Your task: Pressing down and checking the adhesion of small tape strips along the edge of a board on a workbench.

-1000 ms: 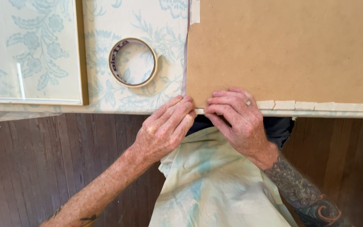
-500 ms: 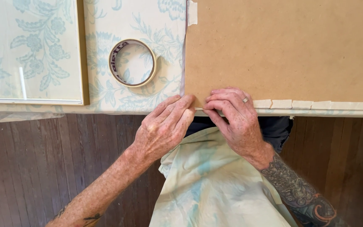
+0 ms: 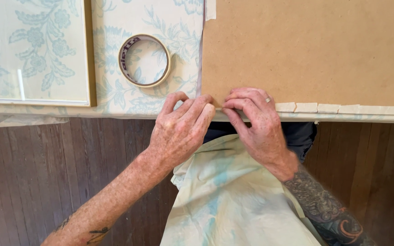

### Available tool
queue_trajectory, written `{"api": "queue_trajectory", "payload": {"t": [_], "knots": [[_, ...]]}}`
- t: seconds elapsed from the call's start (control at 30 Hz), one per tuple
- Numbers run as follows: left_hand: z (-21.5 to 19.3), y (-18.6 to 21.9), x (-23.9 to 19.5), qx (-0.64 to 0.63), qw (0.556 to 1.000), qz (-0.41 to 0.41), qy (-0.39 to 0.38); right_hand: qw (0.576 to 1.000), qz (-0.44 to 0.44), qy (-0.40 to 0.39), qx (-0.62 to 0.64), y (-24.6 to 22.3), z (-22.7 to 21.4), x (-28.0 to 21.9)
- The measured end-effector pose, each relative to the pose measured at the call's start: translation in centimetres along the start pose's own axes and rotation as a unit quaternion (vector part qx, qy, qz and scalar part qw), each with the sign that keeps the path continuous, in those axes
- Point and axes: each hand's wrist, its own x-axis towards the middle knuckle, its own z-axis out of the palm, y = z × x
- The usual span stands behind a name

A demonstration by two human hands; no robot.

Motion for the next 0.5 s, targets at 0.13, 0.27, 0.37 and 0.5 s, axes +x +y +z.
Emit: {"api": "queue_trajectory", "payload": {"t": [0.13, 0.27, 0.37, 0.5], "knots": [[0.1, -0.1, -0.3, -0.023, 1.0, -0.01, -0.005, 0.998, 0.019, -0.029, 0.044, -0.8, -1.8, 1.1], [0.2, -0.1, -0.2, -0.034, 0.999, -0.006, -0.007, 0.998, -0.001, -0.06, 0.017, -1.2, -2.2, 1.3], [0.1, -0.1, -0.4, -0.034, 0.999, -0.006, -0.01, 0.998, -0.017, -0.05, -0.026, -1.1, -1.8, 1.3], [-1.1, -0.1, 0.2, -0.03, 0.996, -0.026, -0.075, 0.989, -0.062, -0.082, -0.105, -1.1, -2.4, 2.2]]}}
